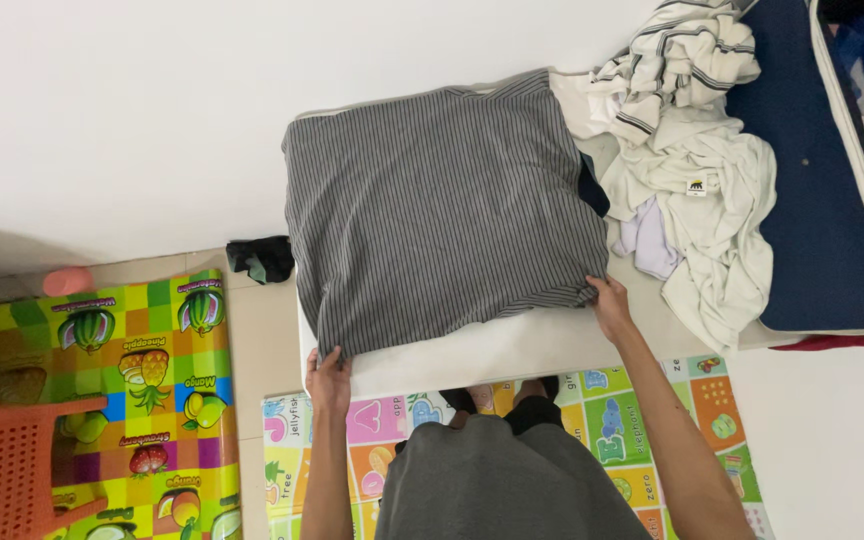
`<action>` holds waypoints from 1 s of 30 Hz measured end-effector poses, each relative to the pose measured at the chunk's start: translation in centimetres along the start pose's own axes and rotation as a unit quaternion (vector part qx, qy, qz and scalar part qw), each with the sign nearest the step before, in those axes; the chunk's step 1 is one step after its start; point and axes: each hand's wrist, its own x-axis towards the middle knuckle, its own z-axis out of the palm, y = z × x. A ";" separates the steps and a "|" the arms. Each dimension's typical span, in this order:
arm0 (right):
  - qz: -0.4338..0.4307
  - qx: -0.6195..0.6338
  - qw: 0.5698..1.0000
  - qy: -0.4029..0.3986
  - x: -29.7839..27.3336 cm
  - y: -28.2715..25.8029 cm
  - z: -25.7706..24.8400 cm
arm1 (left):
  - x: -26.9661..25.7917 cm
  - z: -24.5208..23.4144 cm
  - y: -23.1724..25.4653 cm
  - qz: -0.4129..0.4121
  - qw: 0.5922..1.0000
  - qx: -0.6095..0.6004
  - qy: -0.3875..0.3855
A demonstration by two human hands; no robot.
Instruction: The person folds a striped shirt on a white table and places it into an open suitcase. The person uses their hands to smooth and fold the shirt into a compact rectangle before packing it.
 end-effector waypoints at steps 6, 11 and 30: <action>-0.118 -0.054 0.992 -0.003 0.1 -1.8 -1.6 | 0.2 1.0 3.7 0.076 0.996 -0.039 0.007; -0.133 -0.123 0.983 0.008 -0.1 1.2 -2.0 | -0.9 1.4 4.8 0.084 0.994 0.053 0.043; -0.007 -0.271 0.961 -0.064 -4.0 5.4 -2.9 | -12.7 4.5 -9.6 0.277 0.489 0.814 -0.148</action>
